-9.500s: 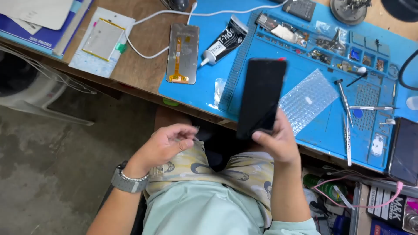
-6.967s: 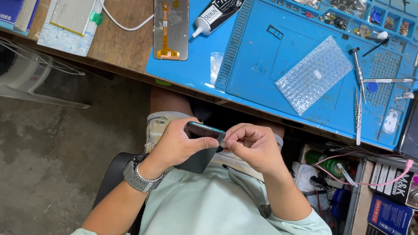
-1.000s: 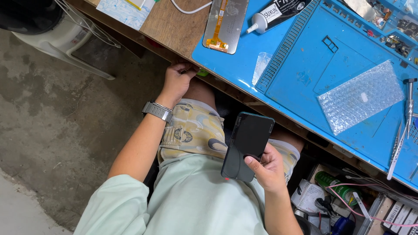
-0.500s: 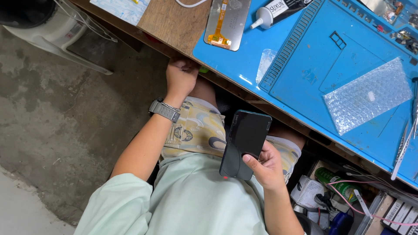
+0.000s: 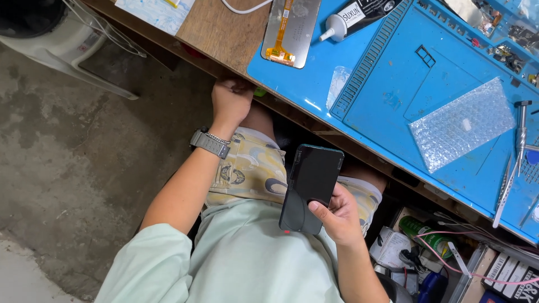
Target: Inspecting a smartphone and using scissors to trim material at a repair station.
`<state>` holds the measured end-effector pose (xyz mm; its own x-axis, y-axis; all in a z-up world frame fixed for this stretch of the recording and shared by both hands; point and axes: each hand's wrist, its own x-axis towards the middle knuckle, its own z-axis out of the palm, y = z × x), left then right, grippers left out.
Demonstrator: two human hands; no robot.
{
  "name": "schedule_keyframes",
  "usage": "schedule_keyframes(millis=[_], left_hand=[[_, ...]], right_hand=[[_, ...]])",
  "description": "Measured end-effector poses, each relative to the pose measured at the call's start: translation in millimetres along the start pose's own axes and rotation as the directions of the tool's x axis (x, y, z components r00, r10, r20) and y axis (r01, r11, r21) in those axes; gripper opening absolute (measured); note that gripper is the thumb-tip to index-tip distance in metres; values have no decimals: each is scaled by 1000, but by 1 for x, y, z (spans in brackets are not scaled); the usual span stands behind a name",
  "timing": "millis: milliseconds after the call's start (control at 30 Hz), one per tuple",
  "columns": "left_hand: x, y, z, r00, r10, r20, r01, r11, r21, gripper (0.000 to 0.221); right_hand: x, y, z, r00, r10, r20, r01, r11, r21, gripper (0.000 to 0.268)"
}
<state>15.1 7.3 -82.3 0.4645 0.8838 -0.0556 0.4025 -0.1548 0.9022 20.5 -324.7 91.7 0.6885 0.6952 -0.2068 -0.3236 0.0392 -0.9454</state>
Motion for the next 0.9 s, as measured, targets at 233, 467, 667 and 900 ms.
schedule_keyframes(millis=[233, 467, 667, 900], left_hand=[[-19, 76, -44, 824, -485, 293, 560, 775, -293, 41], [-30, 81, -47, 850, -404, 338, 526, 692, -494, 46], [-31, 75, -42, 873, -364, 323, 482, 745, -462, 30], [-19, 17, -40, 927, -209, 313, 222, 975, -9, 15]], right_hand=[[-7, 1, -1, 1000, 1, -6, -1, 1000, -1, 24], [-10, 11, -11, 1000, 15, -14, -15, 1000, -7, 25], [-7, 5, -5, 1000, 10, -14, -10, 1000, 4, 25], [-6, -1, -4, 1000, -3, 7, 3, 1000, 7, 21]])
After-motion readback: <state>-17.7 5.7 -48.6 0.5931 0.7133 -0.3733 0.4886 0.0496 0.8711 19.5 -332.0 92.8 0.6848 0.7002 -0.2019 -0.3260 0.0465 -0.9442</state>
